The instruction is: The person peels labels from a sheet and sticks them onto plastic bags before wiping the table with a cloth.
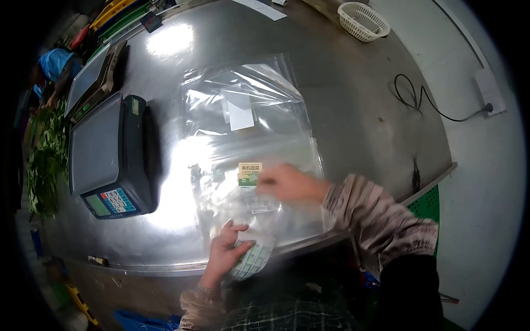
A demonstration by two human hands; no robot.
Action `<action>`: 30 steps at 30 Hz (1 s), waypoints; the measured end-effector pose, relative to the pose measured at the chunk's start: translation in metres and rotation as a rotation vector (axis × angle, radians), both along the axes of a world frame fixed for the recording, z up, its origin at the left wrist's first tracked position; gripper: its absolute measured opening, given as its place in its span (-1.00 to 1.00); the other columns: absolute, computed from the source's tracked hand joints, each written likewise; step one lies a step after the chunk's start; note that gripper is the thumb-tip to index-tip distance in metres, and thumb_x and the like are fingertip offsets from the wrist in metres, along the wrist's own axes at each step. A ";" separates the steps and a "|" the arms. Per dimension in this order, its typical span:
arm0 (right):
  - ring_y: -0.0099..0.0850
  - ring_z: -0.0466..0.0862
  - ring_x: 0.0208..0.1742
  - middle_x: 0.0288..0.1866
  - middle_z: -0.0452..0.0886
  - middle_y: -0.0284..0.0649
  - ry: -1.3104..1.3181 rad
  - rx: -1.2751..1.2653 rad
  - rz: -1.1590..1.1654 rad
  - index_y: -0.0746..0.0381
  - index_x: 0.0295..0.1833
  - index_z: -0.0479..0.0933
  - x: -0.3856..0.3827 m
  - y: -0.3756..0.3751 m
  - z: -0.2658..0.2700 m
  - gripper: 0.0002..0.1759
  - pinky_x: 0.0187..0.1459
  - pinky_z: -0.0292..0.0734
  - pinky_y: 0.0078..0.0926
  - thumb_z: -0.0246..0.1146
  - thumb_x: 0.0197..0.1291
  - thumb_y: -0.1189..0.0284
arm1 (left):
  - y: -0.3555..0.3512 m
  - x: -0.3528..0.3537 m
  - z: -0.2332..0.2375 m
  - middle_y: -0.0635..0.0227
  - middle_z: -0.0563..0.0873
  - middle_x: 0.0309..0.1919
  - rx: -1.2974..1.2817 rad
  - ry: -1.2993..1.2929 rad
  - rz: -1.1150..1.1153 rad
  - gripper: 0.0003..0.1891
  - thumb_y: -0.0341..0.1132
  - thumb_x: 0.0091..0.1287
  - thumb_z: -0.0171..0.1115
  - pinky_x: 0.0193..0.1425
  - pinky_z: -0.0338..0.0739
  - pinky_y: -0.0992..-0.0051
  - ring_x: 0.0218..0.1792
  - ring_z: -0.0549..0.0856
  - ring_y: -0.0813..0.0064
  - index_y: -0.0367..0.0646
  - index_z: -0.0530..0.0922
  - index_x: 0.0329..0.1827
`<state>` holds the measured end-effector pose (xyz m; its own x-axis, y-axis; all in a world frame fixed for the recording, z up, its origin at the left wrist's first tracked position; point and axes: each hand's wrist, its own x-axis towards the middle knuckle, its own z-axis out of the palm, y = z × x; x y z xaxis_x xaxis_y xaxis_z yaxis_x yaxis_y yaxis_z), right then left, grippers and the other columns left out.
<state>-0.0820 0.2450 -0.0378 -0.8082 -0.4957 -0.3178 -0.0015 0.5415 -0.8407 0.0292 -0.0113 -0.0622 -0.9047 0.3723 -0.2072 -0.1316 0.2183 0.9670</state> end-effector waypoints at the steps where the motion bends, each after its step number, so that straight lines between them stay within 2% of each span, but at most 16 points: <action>1: -0.42 0.58 -0.24 -0.33 0.61 -0.20 0.044 0.012 0.115 0.21 -0.21 0.64 -0.025 0.005 0.012 -0.78 -0.10 0.46 -0.36 0.33 0.18 0.27 | -0.002 -0.002 -0.001 0.20 0.72 -0.12 -0.029 0.047 -0.032 -0.83 -0.46 0.05 0.48 0.48 0.17 0.14 0.01 0.65 0.34 -0.22 0.68 -0.30; 2: -0.23 0.64 -0.18 -0.22 0.66 -0.04 0.453 0.083 -0.017 0.24 -0.24 0.63 -0.050 0.013 0.026 -0.78 -0.10 0.50 -0.31 0.25 0.19 0.31 | -0.002 -0.002 -0.001 0.20 0.72 -0.12 -0.060 0.090 -0.067 -0.84 -0.45 0.05 0.48 0.48 0.17 0.14 0.00 0.66 0.35 -0.23 0.67 -0.32; 3: -0.36 0.64 -0.25 -0.27 0.67 -0.23 0.611 0.300 0.064 0.20 -0.22 0.63 -0.115 0.033 0.040 -0.81 -0.15 0.53 -0.39 0.31 0.19 0.31 | 0.000 0.000 0.001 0.20 0.72 -0.12 -0.059 0.058 -0.054 -0.84 -0.46 0.06 0.48 0.48 0.16 0.14 0.01 0.66 0.34 -0.23 0.67 -0.32; 6: -0.45 0.58 -0.52 -0.55 0.57 -0.08 1.188 0.305 -0.854 0.30 -0.34 0.57 -0.196 0.053 0.142 -0.65 -0.40 0.52 -0.41 0.24 0.21 0.19 | 0.000 -0.005 0.008 0.21 0.72 -0.12 -0.062 0.025 -0.038 -0.85 -0.46 0.06 0.47 0.49 0.15 0.15 0.01 0.65 0.33 -0.23 0.68 -0.32; 7: -0.15 0.62 -0.60 -0.61 0.59 -0.06 1.246 0.304 -0.795 0.24 -0.43 0.61 -0.195 0.038 0.151 -0.63 -0.47 0.53 -0.26 0.23 0.21 0.15 | -0.002 -0.003 0.008 0.21 0.72 -0.12 -0.063 0.032 -0.038 -0.85 -0.46 0.06 0.47 0.49 0.15 0.15 0.01 0.65 0.34 -0.22 0.68 -0.31; 8: -0.33 0.61 -0.50 -0.53 0.60 -0.13 1.106 0.150 -0.552 0.25 -0.32 0.58 -0.161 0.021 0.150 -0.68 -0.41 0.53 -0.38 0.28 0.18 0.18 | -0.001 -0.003 0.008 0.22 0.72 -0.12 -0.053 0.043 -0.043 -0.85 -0.46 0.06 0.47 0.50 0.15 0.15 0.00 0.65 0.34 -0.22 0.68 -0.31; 10: -0.49 0.61 -0.25 -0.31 0.60 -0.25 0.294 -0.553 -0.122 0.23 -0.17 0.55 -0.058 -0.010 0.107 -0.71 -0.22 0.51 -0.46 0.36 0.11 0.26 | 0.000 -0.005 0.006 0.21 0.72 -0.10 -0.066 0.060 -0.046 -0.85 -0.47 0.06 0.46 0.48 0.20 0.17 -0.01 0.65 0.32 -0.23 0.68 -0.31; 11: -0.39 0.59 -0.16 -0.28 0.55 -0.25 0.467 -0.021 0.017 0.21 -0.20 0.56 -0.018 -0.023 0.078 -0.69 -0.09 0.47 -0.40 0.40 0.04 0.24 | 0.000 -0.003 0.005 0.20 0.72 -0.09 -0.077 0.060 -0.038 -0.85 -0.47 0.06 0.46 0.47 0.22 0.18 -0.01 0.65 0.32 -0.23 0.68 -0.30; 13: -0.25 0.56 -0.18 -0.33 0.52 -0.23 0.650 0.167 0.233 0.19 -0.22 0.56 0.031 -0.023 0.004 -0.67 -0.04 0.44 -0.34 0.44 -0.01 0.24 | -0.001 0.000 0.010 0.18 0.71 -0.07 -0.032 -0.012 -0.014 -0.84 -0.45 0.07 0.46 0.44 0.27 0.21 0.00 0.65 0.29 -0.23 0.69 -0.28; 17: -0.22 0.56 -0.13 -0.30 0.53 -0.16 0.221 0.088 0.166 0.20 -0.13 0.56 0.033 -0.011 -0.024 -0.64 -0.02 0.45 -0.35 0.41 0.04 0.22 | -0.003 0.009 0.053 0.16 0.71 -0.06 0.101 -0.036 -0.236 -0.82 -0.42 0.10 0.46 0.38 0.35 0.24 0.04 0.64 0.23 -0.24 0.69 -0.25; 20: -0.20 0.59 -0.07 -0.22 0.58 -0.14 0.178 0.068 -0.014 0.21 -0.06 0.56 0.028 -0.010 -0.028 -0.58 -0.02 0.48 -0.37 0.41 0.04 0.18 | 0.004 0.008 0.058 0.17 0.74 -0.20 0.163 0.016 -0.337 -0.85 -0.45 0.07 0.47 0.38 0.36 0.21 0.03 0.66 0.29 -0.26 0.67 -0.34; 24: -0.24 0.64 -0.35 -0.23 0.64 -0.20 0.579 0.269 0.379 0.16 -0.18 0.59 0.034 -0.012 -0.011 -0.69 -0.23 0.53 -0.31 0.35 0.09 0.18 | 0.008 -0.010 0.065 0.16 0.71 -0.15 0.082 -0.098 -0.406 -0.85 -0.47 0.10 0.46 0.12 0.51 0.35 -0.02 0.67 0.23 -0.29 0.63 -0.35; 25: -0.18 0.62 -0.09 0.02 0.64 -0.25 0.382 0.309 0.363 0.15 -0.24 0.58 0.031 -0.015 -0.009 -0.74 -0.05 0.45 -0.08 0.23 0.22 0.17 | 0.011 -0.006 0.065 0.16 0.71 -0.13 0.094 -0.151 -0.469 -0.85 -0.47 0.11 0.45 0.09 0.52 0.37 -0.02 0.67 0.22 -0.29 0.63 -0.35; 28: -0.45 0.65 -0.35 -0.30 0.66 -0.24 -0.020 0.023 0.038 0.25 -0.13 0.58 0.016 -0.012 0.003 -0.79 -0.24 0.52 -0.37 0.27 0.25 0.33 | 0.010 0.000 0.062 0.16 0.69 -0.03 0.106 -0.135 -0.472 -0.84 -0.49 0.10 0.45 0.09 0.51 0.43 0.07 0.64 0.23 -0.30 0.62 -0.32; 29: -0.50 0.66 -0.23 -0.23 0.69 -0.23 -0.131 -0.204 -0.141 0.28 0.01 0.57 0.018 -0.016 0.010 -0.76 -0.13 0.54 -0.42 0.22 0.31 0.38 | 0.006 -0.002 0.051 0.16 0.68 -0.02 0.107 -0.048 -0.384 -0.84 -0.50 0.10 0.45 0.10 0.52 0.43 0.09 0.63 0.25 -0.31 0.62 -0.32; 30: -0.46 0.67 -0.18 -0.19 0.69 -0.22 0.070 -0.152 -0.008 0.28 0.06 0.56 0.006 -0.014 0.012 -0.72 -0.08 0.55 -0.42 0.22 0.31 0.37 | 0.005 -0.004 0.040 0.16 0.68 -0.01 0.109 0.038 -0.297 -0.84 -0.50 0.10 0.45 0.11 0.52 0.42 0.12 0.63 0.26 -0.31 0.62 -0.32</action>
<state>-0.0762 0.2315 -0.0260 -0.8298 -0.5272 -0.1829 -0.0588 0.4085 -0.9108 0.0254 -0.0065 -0.0225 -0.7595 0.6394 -0.1194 -0.0407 0.1365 0.9898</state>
